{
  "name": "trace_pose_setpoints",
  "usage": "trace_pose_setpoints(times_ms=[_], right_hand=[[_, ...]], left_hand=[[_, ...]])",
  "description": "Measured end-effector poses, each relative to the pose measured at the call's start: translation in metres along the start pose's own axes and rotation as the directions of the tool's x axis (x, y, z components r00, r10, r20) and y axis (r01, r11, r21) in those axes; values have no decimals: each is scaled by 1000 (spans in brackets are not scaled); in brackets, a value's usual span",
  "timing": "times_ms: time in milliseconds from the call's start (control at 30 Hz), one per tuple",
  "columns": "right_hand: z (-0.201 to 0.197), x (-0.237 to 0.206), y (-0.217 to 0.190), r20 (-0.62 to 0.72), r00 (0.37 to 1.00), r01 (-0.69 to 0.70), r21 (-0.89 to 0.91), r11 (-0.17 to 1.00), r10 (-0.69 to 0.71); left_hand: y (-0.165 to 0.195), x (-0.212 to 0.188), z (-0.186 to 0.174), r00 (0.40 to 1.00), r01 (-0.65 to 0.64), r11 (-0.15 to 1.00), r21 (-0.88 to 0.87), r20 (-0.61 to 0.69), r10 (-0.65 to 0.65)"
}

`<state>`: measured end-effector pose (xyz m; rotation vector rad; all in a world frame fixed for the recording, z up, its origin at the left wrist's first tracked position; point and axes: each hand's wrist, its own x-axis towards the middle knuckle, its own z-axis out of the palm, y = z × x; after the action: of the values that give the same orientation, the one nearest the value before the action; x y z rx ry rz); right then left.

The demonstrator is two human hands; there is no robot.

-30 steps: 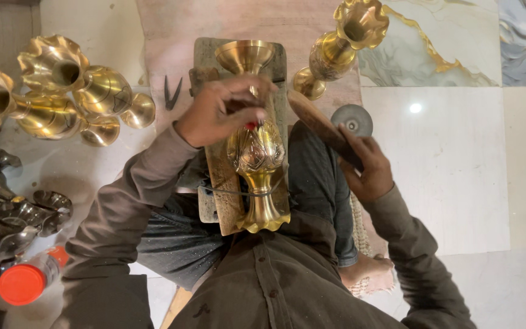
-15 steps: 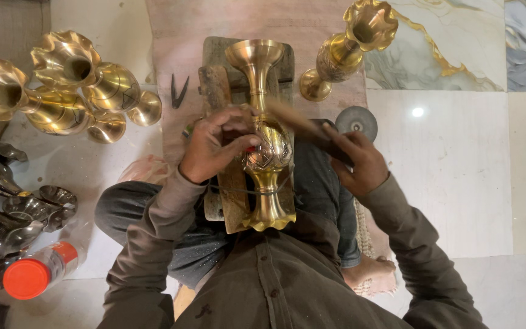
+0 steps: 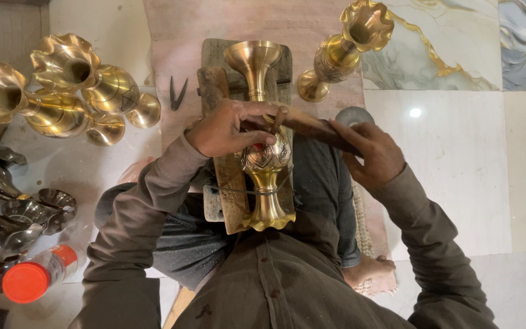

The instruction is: The person sits on the floor with a brass vase clamped to a wooden board and engraves a decorative pattern into its surface. They hold a chisel against the brass and strike it with a wooden mallet, repositioning the chisel and rotating the vase to work different areas of the design.

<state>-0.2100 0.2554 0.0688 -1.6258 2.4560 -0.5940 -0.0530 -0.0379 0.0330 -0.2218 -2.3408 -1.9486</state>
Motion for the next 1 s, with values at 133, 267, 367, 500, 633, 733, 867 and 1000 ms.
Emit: trace_pose_setpoints(times_ms=[133, 267, 367, 500, 633, 733, 867, 1000], right_hand=[[-6, 1, 3, -113, 985, -106, 219, 970, 134], [-14, 6, 5, -56, 971, -105, 778, 620, 234], [-21, 7, 6, -183, 977, 110, -26, 994, -113], [-19, 9, 4, -152, 981, -40, 440, 897, 119], [-18, 7, 4, -190, 981, 7, 255, 967, 43], [-15, 5, 4, -106, 984, -76, 469, 880, 141], [-13, 5, 1, -196, 980, 10, 247, 969, 40], [-11, 5, -1, -175, 970, -41, 561, 827, 167]], left_hand=[[6, 0, 0, 993, 116, 993, 18, 15, -116], [10, 0, 0, 999, 44, 997, 61, 9, -45], [12, 3, 0, 997, -77, 991, 105, 17, 76], [14, 5, -1, 999, -7, 994, 105, 34, 4], [13, 7, -3, 998, 18, 987, 162, 58, -27], [10, 8, -5, 992, -114, 987, 115, 62, 107], [8, 7, -4, 998, -26, 992, 120, 61, 19], [8, 7, -4, 996, 54, 982, 183, 55, -65]])
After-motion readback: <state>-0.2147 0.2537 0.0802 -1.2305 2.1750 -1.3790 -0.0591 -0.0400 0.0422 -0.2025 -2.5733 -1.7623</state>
